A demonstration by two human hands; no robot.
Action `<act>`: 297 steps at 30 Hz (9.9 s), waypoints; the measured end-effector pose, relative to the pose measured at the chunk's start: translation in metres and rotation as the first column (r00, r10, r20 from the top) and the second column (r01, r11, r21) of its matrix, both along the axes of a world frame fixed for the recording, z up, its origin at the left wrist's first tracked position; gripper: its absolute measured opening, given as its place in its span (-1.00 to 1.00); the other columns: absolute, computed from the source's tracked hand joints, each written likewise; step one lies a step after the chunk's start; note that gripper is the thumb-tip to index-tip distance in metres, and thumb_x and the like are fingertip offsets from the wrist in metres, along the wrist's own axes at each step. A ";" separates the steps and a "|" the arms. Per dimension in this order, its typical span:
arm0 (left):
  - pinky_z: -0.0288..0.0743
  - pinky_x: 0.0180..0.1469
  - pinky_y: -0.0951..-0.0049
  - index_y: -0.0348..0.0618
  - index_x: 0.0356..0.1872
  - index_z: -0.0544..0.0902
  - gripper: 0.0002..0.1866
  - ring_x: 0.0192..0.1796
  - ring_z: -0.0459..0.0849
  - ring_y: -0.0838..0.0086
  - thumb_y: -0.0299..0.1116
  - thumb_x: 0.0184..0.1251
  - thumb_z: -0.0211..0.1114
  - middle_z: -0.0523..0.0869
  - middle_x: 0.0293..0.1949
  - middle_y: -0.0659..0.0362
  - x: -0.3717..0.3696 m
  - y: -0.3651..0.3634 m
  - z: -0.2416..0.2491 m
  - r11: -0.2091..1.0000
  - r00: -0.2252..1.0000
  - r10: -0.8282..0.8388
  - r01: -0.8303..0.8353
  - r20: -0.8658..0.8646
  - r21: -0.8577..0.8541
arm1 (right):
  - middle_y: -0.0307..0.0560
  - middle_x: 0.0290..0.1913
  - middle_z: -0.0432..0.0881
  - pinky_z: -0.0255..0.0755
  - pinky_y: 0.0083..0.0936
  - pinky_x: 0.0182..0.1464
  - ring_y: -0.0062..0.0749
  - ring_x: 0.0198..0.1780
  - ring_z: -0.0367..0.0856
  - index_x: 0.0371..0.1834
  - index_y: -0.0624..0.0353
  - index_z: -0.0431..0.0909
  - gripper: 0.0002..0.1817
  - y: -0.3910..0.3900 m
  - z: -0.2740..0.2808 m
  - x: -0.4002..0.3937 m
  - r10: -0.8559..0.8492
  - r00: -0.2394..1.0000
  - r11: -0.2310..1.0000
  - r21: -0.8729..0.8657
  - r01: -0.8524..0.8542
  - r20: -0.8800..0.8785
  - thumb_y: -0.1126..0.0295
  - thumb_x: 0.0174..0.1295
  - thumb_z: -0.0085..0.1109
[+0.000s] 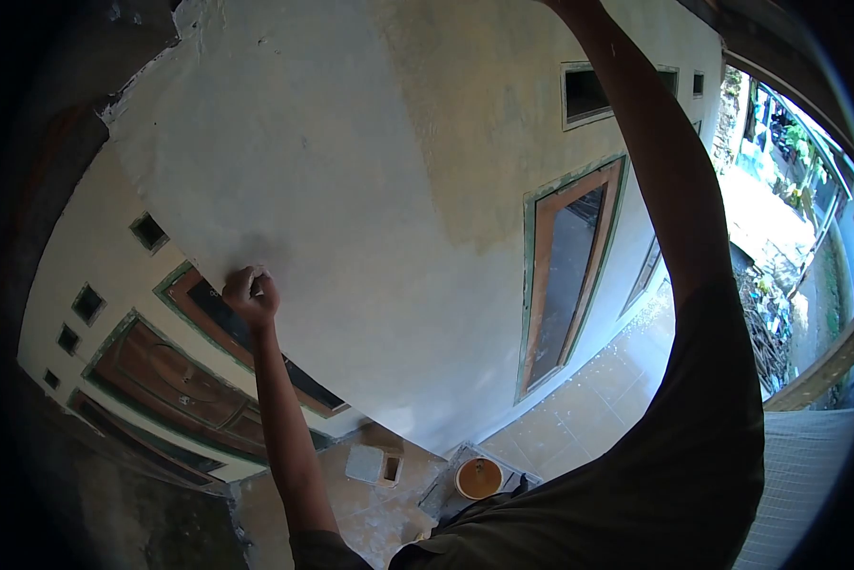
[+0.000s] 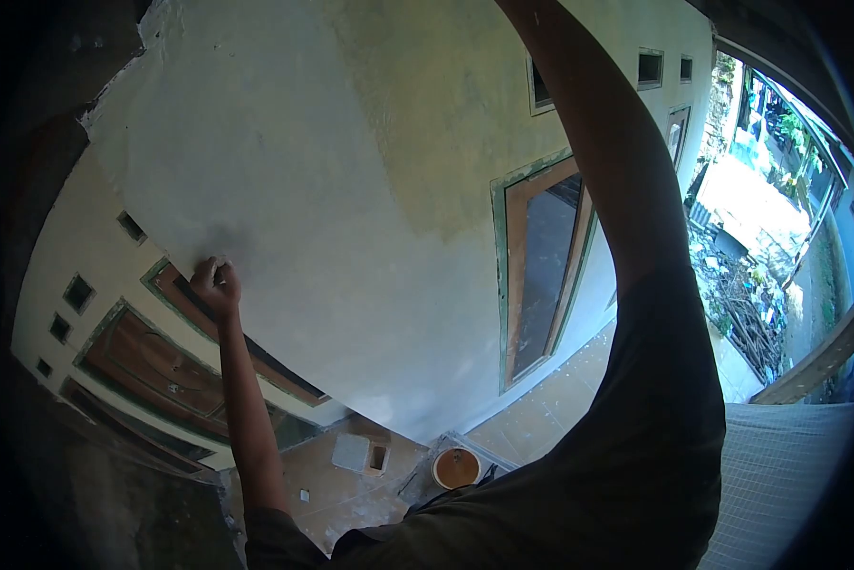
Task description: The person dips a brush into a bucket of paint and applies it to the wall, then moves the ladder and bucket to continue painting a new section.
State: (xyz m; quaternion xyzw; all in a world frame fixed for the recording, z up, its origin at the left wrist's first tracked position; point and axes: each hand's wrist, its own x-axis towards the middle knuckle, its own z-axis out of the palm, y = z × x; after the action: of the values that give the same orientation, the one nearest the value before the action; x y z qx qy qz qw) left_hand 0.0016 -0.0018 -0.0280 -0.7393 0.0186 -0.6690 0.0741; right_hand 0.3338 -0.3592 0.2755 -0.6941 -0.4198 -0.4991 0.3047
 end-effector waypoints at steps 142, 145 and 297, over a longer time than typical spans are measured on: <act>0.30 -0.38 0.42 -0.26 -0.63 0.43 -0.78 -0.50 0.35 0.41 -0.37 0.14 0.05 0.41 -0.56 0.09 -0.068 0.046 -0.046 0.938 0.992 0.029 -0.069 0.122 0.339 | 0.47 -0.15 0.54 0.42 -0.03 -0.05 0.31 -0.04 0.53 -0.14 0.46 0.42 -0.73 -0.009 -0.952 -0.381 -0.618 -0.387 0.739 -0.339 -0.582 -0.684 0.51 0.12 -0.05; 0.32 -0.35 0.42 -0.27 -0.60 0.43 -0.79 -0.45 0.37 0.41 -0.37 0.15 0.04 0.42 -0.52 0.08 -0.080 0.044 -0.054 0.932 0.991 0.065 -0.102 0.116 0.348 | 0.46 -0.13 0.54 0.43 -0.03 -0.05 0.29 -0.02 0.53 -0.12 0.45 0.42 -0.72 -0.004 -0.962 -0.383 -0.627 -0.388 0.740 -0.360 -0.568 -0.676 0.49 0.13 -0.04; 0.59 -0.10 0.31 -0.42 -0.20 0.61 -0.77 -0.16 0.68 0.19 -0.46 0.38 0.04 0.69 -0.22 -0.05 -0.084 -0.087 -0.090 0.906 0.955 -0.214 0.116 -0.204 -0.406 | 0.11 -0.31 0.63 0.45 -0.10 -0.17 0.04 -0.20 0.61 -0.15 0.11 0.51 -0.66 -0.121 -0.842 -0.363 -0.551 0.009 0.741 -0.494 -0.456 -0.835 0.22 0.01 0.16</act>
State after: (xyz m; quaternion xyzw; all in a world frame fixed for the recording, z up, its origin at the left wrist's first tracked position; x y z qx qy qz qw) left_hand -0.0819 -0.0888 -0.1182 -0.8112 -0.0428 -0.5674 -0.1346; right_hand -0.0293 -0.4805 -0.5666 -0.9020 -0.1952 0.3202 0.2140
